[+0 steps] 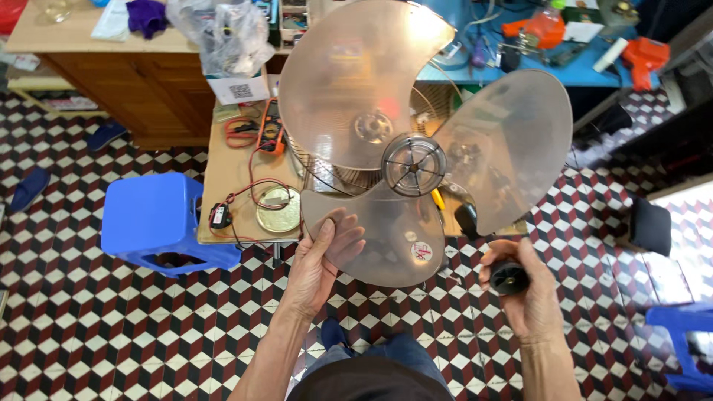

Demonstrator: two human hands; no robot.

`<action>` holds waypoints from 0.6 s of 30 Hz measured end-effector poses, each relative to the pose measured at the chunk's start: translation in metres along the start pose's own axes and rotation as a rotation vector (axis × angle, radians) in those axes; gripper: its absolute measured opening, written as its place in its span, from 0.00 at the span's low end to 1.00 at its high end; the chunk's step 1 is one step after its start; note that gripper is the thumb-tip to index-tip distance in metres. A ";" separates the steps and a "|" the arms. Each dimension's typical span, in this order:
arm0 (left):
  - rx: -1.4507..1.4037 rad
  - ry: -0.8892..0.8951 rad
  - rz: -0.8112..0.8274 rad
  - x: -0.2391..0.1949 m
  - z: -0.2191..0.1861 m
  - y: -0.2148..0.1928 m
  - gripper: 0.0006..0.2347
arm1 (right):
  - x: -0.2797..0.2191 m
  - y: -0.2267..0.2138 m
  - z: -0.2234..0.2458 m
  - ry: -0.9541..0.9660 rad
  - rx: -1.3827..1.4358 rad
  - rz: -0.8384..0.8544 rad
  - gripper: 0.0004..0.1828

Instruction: The person repairs an electric fan motor by hand and with pliers, then reassembles the fan by attaching the motor to the fan cage and installing the fan blades. The person secures the components and tests the assembly by spinning the blades.

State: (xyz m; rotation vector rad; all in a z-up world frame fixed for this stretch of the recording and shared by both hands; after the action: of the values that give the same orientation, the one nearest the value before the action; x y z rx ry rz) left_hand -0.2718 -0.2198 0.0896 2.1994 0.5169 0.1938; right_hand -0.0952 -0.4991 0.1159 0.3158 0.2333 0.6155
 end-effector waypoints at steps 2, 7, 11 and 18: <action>0.000 0.011 -0.018 0.009 -0.010 -0.009 0.15 | 0.021 0.002 0.007 -0.046 -0.095 -0.020 0.27; -0.010 0.012 -0.038 0.040 -0.021 -0.024 0.15 | 0.083 0.005 0.030 -0.139 -0.115 0.076 0.35; 0.053 0.016 -0.058 0.067 -0.031 -0.028 0.15 | 0.121 0.011 0.050 -0.191 -0.112 0.129 0.39; 0.100 -0.028 -0.093 0.104 -0.059 -0.036 0.16 | 0.164 0.012 0.069 -0.175 -0.252 0.042 0.11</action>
State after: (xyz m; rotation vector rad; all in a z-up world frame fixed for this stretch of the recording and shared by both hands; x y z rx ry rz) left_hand -0.2071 -0.1136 0.0950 2.2659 0.6238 0.0884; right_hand 0.0495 -0.4071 0.1649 0.1306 -0.0193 0.6471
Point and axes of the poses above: each hand's wrist, its own x-axis towards the middle knuckle, its own y-axis out of the palm, z = x × y, the point moved 5 cm from there along x, towards the middle knuckle, and after that the axes turned 11 degrees about z, right-handed, at the moved point
